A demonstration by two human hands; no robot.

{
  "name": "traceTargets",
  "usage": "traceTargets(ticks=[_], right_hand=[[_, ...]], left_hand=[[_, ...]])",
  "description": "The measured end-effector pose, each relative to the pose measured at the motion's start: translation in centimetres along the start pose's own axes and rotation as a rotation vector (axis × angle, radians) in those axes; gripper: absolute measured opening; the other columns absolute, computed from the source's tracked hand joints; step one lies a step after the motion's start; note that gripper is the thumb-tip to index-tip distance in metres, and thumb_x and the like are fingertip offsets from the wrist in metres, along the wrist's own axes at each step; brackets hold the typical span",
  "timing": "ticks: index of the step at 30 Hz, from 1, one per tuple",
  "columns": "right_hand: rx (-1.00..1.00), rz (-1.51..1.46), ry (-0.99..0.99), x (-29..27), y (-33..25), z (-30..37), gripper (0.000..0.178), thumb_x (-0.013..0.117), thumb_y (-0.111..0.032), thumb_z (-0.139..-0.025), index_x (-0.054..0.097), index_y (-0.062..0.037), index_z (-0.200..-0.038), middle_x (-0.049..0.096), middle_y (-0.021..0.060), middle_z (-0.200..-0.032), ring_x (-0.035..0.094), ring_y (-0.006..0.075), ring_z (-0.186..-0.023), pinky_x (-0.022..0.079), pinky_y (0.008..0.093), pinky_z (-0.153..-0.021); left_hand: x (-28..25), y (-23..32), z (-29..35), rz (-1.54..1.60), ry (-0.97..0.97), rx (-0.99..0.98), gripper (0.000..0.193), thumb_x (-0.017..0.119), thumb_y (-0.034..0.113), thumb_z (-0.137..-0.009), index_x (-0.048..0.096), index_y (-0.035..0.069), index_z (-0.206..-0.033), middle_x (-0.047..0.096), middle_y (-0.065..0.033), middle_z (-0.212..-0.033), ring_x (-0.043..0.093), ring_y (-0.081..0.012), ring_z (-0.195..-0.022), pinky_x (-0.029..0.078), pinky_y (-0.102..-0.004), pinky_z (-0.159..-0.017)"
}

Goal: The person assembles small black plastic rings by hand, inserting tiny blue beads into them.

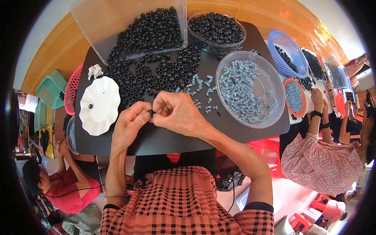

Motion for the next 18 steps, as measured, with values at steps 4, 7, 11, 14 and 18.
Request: traceTargets(ticks=[4,7,11,14,18], right_hand=[[0.047,-0.068,0.053,-1.1,0.9,0.6,0.013,0.063,0.006,-0.078,0.055,-0.0034,-0.082,0.054,-0.0048,-0.073,0.05,0.0011,-0.066,0.041,0.018,-0.059],[0.031,-0.023,0.1,-1.1,1.1,0.7,0.013,0.062,0.007,-0.078,0.055,-0.003,-0.083,0.054,-0.0053,-0.074,0.049,0.0002,-0.066,0.04,0.0188,-0.057],[-0.197,0.349,0.273,-0.8,0.8,0.5,0.016,0.064,0.008,-0.075,0.056,-0.0018,-0.085,0.053,-0.0001,-0.071,0.05,0.0046,-0.058,0.042,0.0222,-0.052],[-0.394,0.578,0.344,-0.7,1.0,-0.3,0.018,0.064,0.008,-0.074,0.057,-0.0012,-0.087,0.054,0.0052,-0.073,0.052,0.0108,-0.054,0.045,0.0259,-0.051],[-0.388,0.719,0.29,-0.8,0.8,-1.1,0.018,0.064,0.006,-0.074,0.058,-0.0004,-0.089,0.057,0.0098,-0.08,0.058,0.0205,-0.058,0.049,0.0331,-0.054]], left_hand=[[-1.3,0.1,0.3,0.187,0.094,-0.027,0.01,0.051,0.006,-0.097,0.057,-0.001,-0.1,0.065,-0.0047,-0.085,0.063,-0.0101,-0.084,0.049,-0.024,-0.083],[-0.9,0.8,0.3,0.162,0.148,0.021,0.01,0.05,0.005,-0.096,0.058,0.0,-0.102,0.065,-0.0042,-0.085,0.061,-0.0084,-0.082,0.049,-0.0251,-0.08],[-0.5,0.9,-0.5,-0.034,0.286,0.01,0.011,0.053,0.002,-0.092,0.058,0.0,-0.102,0.065,-0.0073,-0.085,0.062,-0.0145,-0.079,0.049,-0.0289,-0.076],[0.7,1.5,-1.5,-0.65,0.343,0.424,0.017,0.06,-0.003,-0.081,0.058,-0.003,-0.097,0.059,-0.0172,-0.087,0.056,-0.0352,-0.086,0.047,-0.039,-0.076],[1.7,1.1,-1.9,-0.688,0.277,0.455,0.017,0.059,-0.003,-0.081,0.058,-0.003,-0.098,0.058,-0.0166,-0.088,0.055,-0.0339,-0.089,0.046,-0.0391,-0.077]])
Point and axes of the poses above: each hand's wrist, its own z-axis away from the middle knuckle, its own x-axis out of the palm, y = z × x, the point moved 2 cm from there along -z, towards the middle knuckle
